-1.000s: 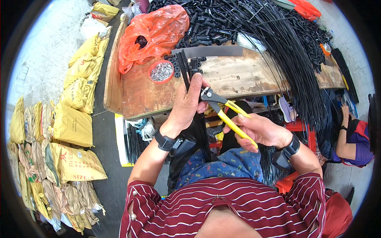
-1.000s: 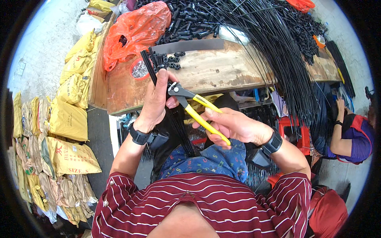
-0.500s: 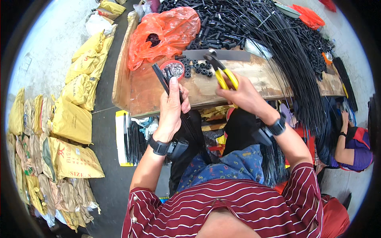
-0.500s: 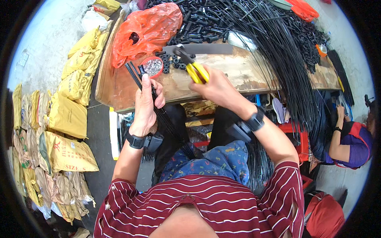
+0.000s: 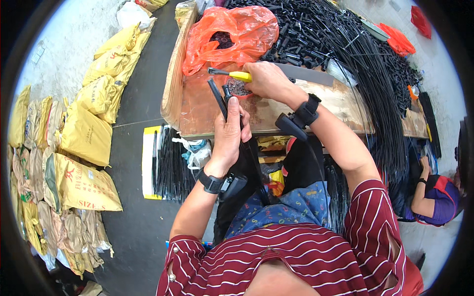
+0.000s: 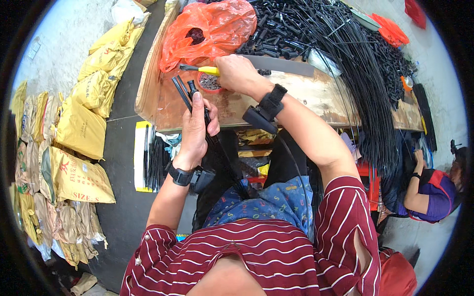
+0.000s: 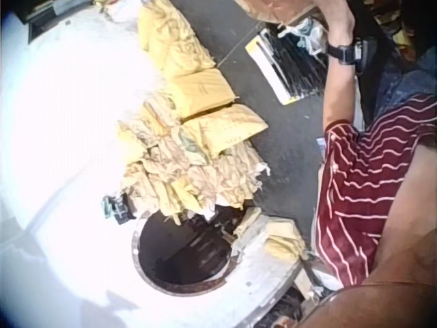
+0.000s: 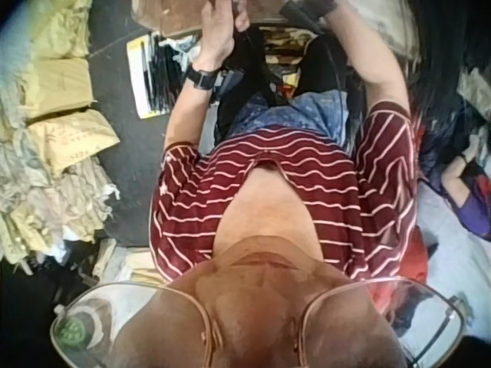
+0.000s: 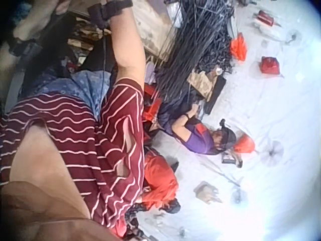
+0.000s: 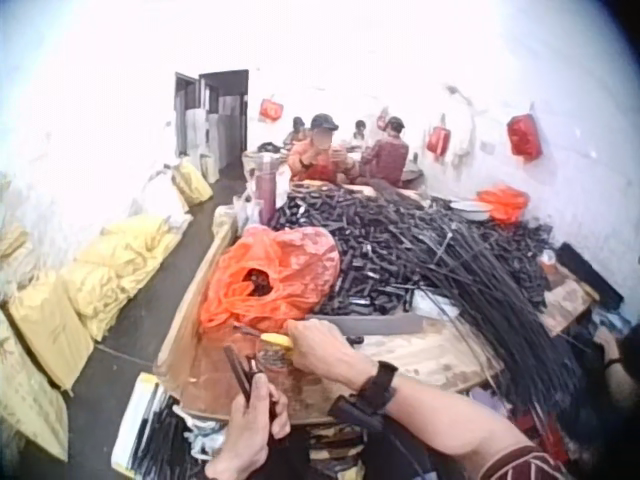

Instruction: Manually assemble and secure plastic or metal ribs/components for umbrella manufacturing using pliers.

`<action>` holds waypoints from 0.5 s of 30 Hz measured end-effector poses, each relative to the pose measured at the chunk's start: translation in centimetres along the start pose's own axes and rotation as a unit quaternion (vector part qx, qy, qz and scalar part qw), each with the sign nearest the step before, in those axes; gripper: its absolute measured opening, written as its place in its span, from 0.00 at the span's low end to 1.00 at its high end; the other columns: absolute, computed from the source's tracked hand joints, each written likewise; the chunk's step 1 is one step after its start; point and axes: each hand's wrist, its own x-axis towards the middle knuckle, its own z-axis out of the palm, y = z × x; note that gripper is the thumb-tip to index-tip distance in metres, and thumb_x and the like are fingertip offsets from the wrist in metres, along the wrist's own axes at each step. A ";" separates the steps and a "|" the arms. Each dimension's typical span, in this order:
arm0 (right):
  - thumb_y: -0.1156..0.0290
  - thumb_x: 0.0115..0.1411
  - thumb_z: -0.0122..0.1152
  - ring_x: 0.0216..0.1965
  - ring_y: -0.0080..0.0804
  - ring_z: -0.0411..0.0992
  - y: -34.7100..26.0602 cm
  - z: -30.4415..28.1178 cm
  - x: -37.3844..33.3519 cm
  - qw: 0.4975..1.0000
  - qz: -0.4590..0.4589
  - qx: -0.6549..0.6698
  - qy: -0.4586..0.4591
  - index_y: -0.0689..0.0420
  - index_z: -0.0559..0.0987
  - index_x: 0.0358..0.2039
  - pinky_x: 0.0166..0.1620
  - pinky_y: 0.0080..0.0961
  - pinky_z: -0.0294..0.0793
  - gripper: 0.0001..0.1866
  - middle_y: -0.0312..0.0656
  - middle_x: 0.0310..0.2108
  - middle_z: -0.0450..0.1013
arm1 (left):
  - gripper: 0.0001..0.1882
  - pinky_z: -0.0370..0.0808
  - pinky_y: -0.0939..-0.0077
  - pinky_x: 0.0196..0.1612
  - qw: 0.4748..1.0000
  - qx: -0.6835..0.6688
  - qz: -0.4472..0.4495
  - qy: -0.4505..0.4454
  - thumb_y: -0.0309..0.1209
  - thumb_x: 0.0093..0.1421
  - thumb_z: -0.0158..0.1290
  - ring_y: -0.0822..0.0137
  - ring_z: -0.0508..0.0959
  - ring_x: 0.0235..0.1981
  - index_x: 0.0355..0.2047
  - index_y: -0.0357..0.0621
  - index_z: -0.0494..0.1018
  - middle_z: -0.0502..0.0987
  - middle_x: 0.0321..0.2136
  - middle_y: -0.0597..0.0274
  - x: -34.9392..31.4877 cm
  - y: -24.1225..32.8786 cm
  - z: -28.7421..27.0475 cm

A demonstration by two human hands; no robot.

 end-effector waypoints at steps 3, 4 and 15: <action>0.67 0.46 0.64 0.35 0.52 0.75 -0.5 -0.3 0.1 1.000 0.014 0.026 -0.010 0.61 0.76 0.33 0.38 0.42 0.72 0.15 0.54 0.29 0.76 | 0.23 0.58 0.83 0.15 1.000 -0.010 0.004 0.008 0.53 0.66 0.44 0.79 0.62 0.12 0.27 0.46 0.62 0.62 0.17 0.69 -0.1 0.1 -0.4; 0.67 0.47 0.64 0.35 0.52 0.75 -0.6 -0.6 0.0 0.998 0.033 0.055 -0.007 0.62 0.76 0.34 0.38 0.41 0.73 0.15 0.55 0.30 0.76 | 0.22 0.60 0.83 0.16 1.000 0.001 -0.001 0.000 0.52 0.66 0.42 0.78 0.62 0.13 0.28 0.46 0.63 0.64 0.18 0.68 -0.1 0.0 -0.5; 0.68 0.46 0.65 0.35 0.52 0.75 -0.8 -0.3 -0.2 1.000 0.014 0.017 -0.021 0.61 0.78 0.33 0.39 0.41 0.72 0.15 0.55 0.29 0.75 | 0.23 0.61 0.83 0.17 1.000 0.014 0.003 -0.015 0.52 0.67 0.40 0.78 0.63 0.13 0.27 0.46 0.63 0.64 0.18 0.69 -0.1 -0.1 -0.6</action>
